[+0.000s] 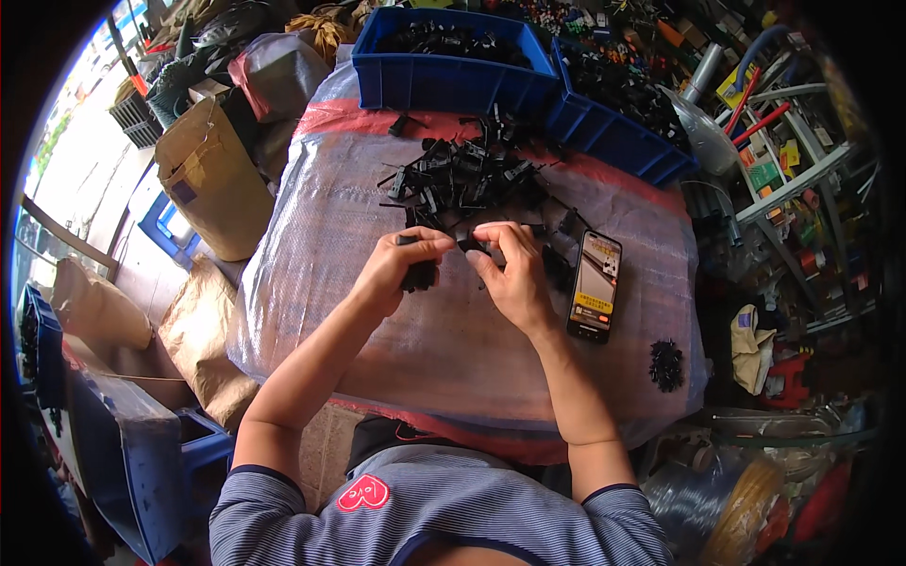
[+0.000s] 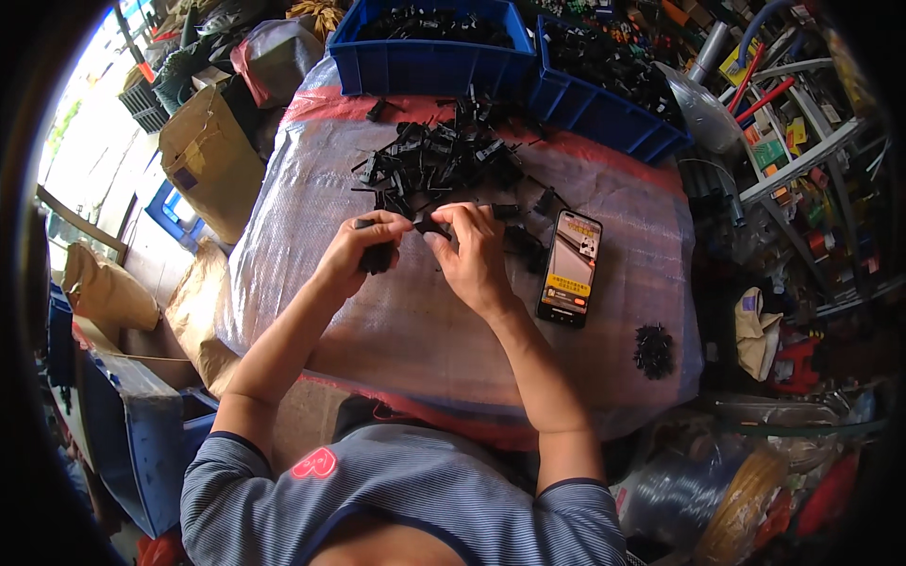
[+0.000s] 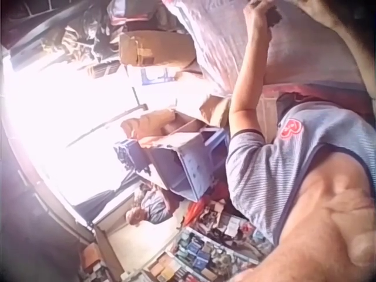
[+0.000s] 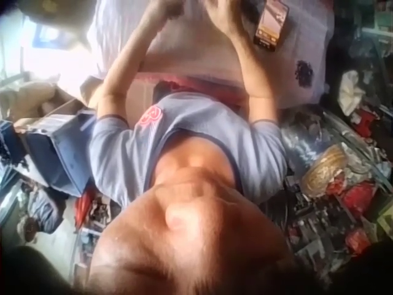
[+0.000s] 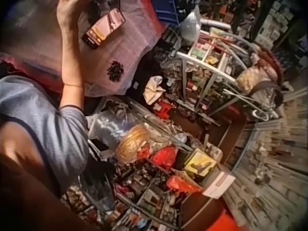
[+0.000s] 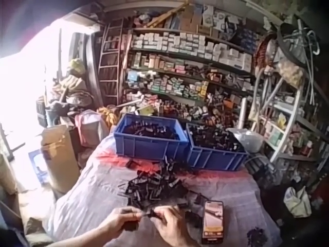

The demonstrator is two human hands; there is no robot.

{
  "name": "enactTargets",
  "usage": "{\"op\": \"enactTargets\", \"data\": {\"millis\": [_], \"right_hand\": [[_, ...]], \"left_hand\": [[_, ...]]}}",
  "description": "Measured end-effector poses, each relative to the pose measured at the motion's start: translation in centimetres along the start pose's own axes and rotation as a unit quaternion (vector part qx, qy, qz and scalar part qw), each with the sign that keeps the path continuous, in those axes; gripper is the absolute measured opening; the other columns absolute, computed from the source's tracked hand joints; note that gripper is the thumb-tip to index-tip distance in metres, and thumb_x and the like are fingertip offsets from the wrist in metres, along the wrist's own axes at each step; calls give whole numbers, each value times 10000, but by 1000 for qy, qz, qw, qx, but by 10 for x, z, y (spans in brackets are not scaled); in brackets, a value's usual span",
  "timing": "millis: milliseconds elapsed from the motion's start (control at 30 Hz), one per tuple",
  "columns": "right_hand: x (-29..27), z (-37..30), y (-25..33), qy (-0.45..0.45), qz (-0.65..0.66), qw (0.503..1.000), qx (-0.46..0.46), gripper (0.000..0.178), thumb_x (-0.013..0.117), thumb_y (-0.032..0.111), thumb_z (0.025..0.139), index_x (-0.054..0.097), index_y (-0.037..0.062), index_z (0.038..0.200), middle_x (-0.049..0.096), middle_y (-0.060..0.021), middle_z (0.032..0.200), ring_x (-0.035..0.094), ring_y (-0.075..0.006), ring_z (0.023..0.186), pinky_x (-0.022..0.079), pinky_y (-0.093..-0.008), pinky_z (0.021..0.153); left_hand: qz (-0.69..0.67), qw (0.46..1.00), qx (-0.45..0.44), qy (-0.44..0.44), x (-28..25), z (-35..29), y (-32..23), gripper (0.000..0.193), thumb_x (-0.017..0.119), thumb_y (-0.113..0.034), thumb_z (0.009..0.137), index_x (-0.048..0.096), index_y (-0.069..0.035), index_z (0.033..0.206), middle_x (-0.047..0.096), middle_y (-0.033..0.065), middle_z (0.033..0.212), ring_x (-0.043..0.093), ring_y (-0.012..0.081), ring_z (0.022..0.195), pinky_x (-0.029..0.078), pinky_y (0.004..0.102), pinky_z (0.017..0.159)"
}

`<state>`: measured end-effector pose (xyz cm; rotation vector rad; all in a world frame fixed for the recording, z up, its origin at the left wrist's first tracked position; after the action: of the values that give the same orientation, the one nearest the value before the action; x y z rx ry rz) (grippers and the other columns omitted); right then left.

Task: Assembling small black plastic components at a workstation in a factory environment.

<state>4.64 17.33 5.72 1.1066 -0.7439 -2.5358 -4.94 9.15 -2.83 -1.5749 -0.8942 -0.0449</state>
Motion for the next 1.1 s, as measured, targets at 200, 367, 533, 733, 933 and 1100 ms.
{"op": "enactTargets", "data": {"millis": [200, 367, 533, 733, 933, 1100], "right_hand": [[-7, -1, 44, -14, -84, 989, -118, 297, 690, 88, 682, 582, 69, 959, 574, -49, 948, 516, -235, 824, 372, -334, 775], [-12, -4, -2, -55, 186, 978, 75, 240, 596, 77, 829, 546, 26, 1059, 580, -58, 1000, 547, -132, 830, 446, -245, 759], [-8, -11, -24, -105, 440, 868, 204, 189, 574, 46, 853, 554, 24, 1040, 598, -62, 947, 566, -93, 826, 452, -226, 789], [8, -8, -5, 42, 392, 909, 137, 101, 587, 27, 835, 589, 39, 936, 533, -75, 1101, 519, -116, 975, 420, -237, 844], [55, -36, -34, 140, 614, 724, 283, 106, 555, 86, 856, 551, 24, 941, 598, -50, 936, 542, -99, 874, 419, -215, 775], [65, -43, -36, 106, 698, 628, 328, 72, 559, 80, 849, 545, 37, 905, 606, -33, 873, 560, -106, 816, 430, -225, 756]], "left_hand": [[171, 980, 79, -60, 1, -11, -22, 227, 686, -176, 753, 621, 7, 869, 554, 7, 639, 503, 75, 522, 374, 211, 480], [157, 982, 87, -55, 3, -12, -24, 233, 698, -183, 752, 623, -6, 883, 546, -5, 631, 490, 66, 509, 352, 202, 473], [192, 977, 92, -19, 13, -14, -26, 231, 710, -188, 750, 626, -32, 898, 529, -24, 607, 478, 57, 501, 326, 194, 465], [219, 955, 200, -14, 17, -17, -34, 183, 692, -61, 731, 618, -10, 891, 556, 3, 783, 519, 72, 619, 388, 203, 539], [356, 847, 394, -6, 49, -48, -65, 199, 694, -23, 675, 608, 24, 848, 566, 81, 768, 554, 166, 659, 440, 272, 581], [408, 811, 419, -15, 55, -56, -67, 151, 673, -13, 682, 602, 8, 813, 542, 106, 725, 554, 230, 610, 434, 295, 536]]}}
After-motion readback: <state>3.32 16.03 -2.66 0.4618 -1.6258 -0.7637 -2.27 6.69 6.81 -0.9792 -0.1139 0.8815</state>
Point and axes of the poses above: each hand's wrist, its own z-axis towards the middle knuckle, its own x-axis out of the palm, y = z × x, the point moved 10 cm from there along z, towards the middle knuckle
